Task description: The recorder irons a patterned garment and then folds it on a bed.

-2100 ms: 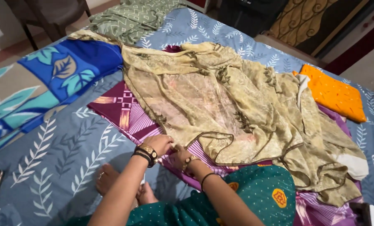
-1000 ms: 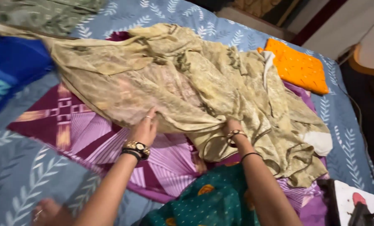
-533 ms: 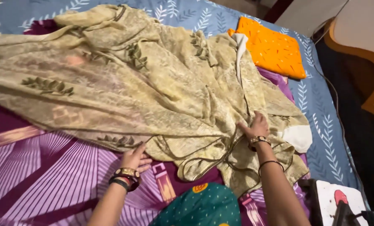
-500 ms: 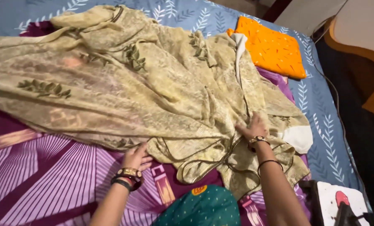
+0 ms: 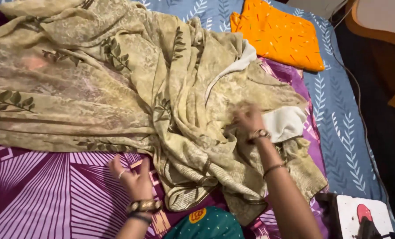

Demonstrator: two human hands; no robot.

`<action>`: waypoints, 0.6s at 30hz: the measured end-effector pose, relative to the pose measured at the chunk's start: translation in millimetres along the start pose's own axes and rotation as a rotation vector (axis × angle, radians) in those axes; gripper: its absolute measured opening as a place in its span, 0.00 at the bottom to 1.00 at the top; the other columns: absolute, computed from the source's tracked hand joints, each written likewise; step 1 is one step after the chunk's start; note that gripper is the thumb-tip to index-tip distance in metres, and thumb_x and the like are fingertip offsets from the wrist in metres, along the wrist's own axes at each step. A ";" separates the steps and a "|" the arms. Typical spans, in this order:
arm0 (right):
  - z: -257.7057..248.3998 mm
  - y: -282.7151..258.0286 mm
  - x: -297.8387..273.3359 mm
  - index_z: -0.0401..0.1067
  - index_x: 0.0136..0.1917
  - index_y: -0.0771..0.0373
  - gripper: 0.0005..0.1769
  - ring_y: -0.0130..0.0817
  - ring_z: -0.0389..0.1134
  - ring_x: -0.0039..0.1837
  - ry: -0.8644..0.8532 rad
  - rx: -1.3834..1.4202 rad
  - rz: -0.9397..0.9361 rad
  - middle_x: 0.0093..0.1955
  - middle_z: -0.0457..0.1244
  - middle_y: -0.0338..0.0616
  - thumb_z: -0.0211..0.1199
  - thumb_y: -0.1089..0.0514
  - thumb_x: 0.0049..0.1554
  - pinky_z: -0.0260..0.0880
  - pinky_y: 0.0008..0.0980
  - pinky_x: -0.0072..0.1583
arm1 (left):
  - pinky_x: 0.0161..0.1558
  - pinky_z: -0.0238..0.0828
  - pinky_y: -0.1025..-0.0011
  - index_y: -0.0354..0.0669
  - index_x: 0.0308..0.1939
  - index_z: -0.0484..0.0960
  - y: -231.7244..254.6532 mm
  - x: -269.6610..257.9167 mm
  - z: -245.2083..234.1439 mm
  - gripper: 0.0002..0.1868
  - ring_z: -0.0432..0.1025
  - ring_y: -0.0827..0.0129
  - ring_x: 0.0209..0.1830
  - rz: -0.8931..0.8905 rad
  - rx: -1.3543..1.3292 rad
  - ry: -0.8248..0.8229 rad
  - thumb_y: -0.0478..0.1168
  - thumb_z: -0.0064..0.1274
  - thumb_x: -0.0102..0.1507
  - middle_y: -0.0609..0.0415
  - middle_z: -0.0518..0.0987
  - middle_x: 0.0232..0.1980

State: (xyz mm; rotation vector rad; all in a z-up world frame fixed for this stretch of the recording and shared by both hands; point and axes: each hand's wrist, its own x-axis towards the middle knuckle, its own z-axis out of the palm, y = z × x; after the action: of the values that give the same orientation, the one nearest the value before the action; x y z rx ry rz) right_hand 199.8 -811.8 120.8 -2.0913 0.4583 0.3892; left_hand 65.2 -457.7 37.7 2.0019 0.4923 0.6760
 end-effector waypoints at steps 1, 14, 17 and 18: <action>-23.7 32.0 29.1 0.71 0.68 0.56 0.41 0.53 0.73 0.57 0.382 -0.379 -0.046 0.59 0.71 0.57 0.69 0.33 0.47 0.74 0.54 0.56 | 0.69 0.61 0.51 0.41 0.75 0.57 1.7 3.4 -10.2 0.47 0.59 0.46 0.73 -0.276 -0.168 -0.024 0.40 0.67 0.58 0.35 0.61 0.75; 23.1 -41.4 -36.5 0.77 0.58 0.63 0.18 0.42 0.71 0.52 -0.376 -0.247 -0.267 0.49 0.71 0.53 0.65 0.48 0.61 0.72 0.37 0.54 | 0.59 0.68 0.64 0.31 0.61 0.80 19.7 16.8 90.3 0.50 0.76 0.59 0.59 -0.788 -0.425 -0.688 0.73 0.57 0.53 0.45 0.82 0.58; -38.2 37.7 60.9 0.74 0.61 0.64 0.22 0.37 0.74 0.53 0.338 -0.219 -0.388 0.53 0.71 0.49 0.66 0.48 0.59 0.75 0.37 0.53 | 0.52 0.72 0.44 0.16 0.48 0.84 -15.3 19.1 83.2 0.53 0.76 0.28 0.57 -0.768 -0.178 -0.778 0.76 0.56 0.61 0.20 0.80 0.53; -44.6 49.4 68.5 0.74 0.61 0.64 0.22 0.37 0.74 0.53 0.338 -0.220 -0.392 0.53 0.71 0.49 0.66 0.48 0.59 0.75 0.37 0.53 | 0.52 0.72 0.44 0.16 0.48 0.84 -18.1 21.1 78.9 0.53 0.76 0.28 0.57 -0.766 -0.181 -0.775 0.76 0.56 0.61 0.20 0.80 0.53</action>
State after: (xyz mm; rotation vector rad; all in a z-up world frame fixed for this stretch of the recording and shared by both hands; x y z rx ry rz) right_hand 241.5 -886.1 77.5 -2.4071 0.1934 -0.1537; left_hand 130.4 -488.1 -5.1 1.5566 0.6198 -0.4979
